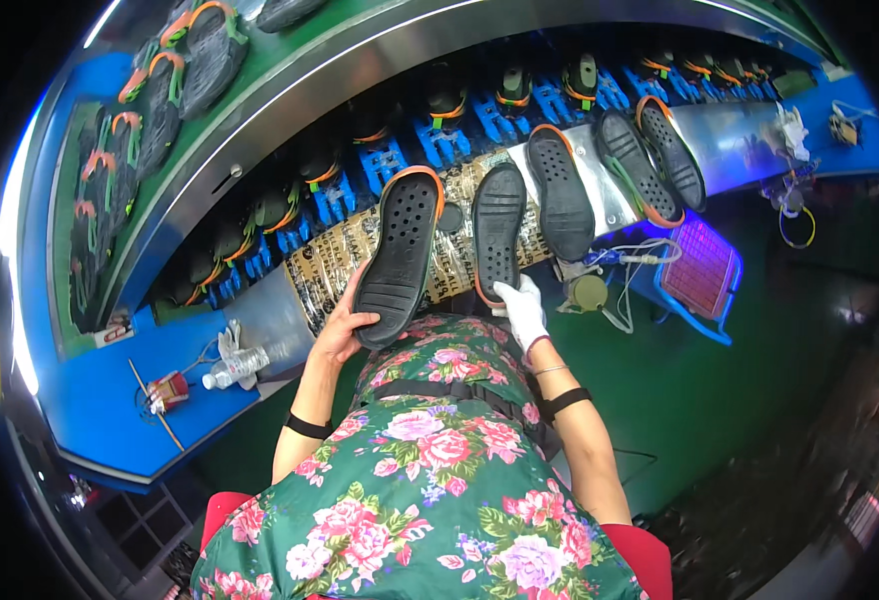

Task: Organize and inspect shoe soles on a conveyor belt and production line.

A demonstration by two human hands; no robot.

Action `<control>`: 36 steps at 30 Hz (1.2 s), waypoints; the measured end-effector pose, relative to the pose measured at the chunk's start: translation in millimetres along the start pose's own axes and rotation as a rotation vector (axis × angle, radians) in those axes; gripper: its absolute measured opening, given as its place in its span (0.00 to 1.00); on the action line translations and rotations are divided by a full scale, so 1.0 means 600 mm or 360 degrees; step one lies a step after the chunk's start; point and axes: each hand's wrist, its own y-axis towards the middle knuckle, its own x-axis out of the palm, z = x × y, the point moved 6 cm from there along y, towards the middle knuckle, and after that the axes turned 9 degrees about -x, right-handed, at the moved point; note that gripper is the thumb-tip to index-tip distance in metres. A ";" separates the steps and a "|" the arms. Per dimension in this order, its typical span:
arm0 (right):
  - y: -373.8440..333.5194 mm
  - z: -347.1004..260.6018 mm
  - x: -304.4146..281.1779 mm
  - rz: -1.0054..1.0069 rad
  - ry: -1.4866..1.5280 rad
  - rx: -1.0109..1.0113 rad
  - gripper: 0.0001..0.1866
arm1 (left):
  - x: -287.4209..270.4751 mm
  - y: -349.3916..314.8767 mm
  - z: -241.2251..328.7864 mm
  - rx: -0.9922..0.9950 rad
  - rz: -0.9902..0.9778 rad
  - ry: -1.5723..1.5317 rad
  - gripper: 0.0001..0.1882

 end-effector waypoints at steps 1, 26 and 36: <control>-0.010 -0.010 0.003 0.0025 -0.0071 -0.0011 0.15 | -0.028 0.004 0.019 0.0098 0.0136 0.0448 0.48; -0.044 0.043 0.167 -0.0260 -0.0784 -0.0658 0.23 | -0.131 0.172 0.149 0.0326 0.0777 0.0629 0.19; -0.070 -0.019 0.142 -0.0516 -0.1224 -0.0274 0.30 | -0.237 0.226 0.090 0.0122 0.0924 0.0581 0.20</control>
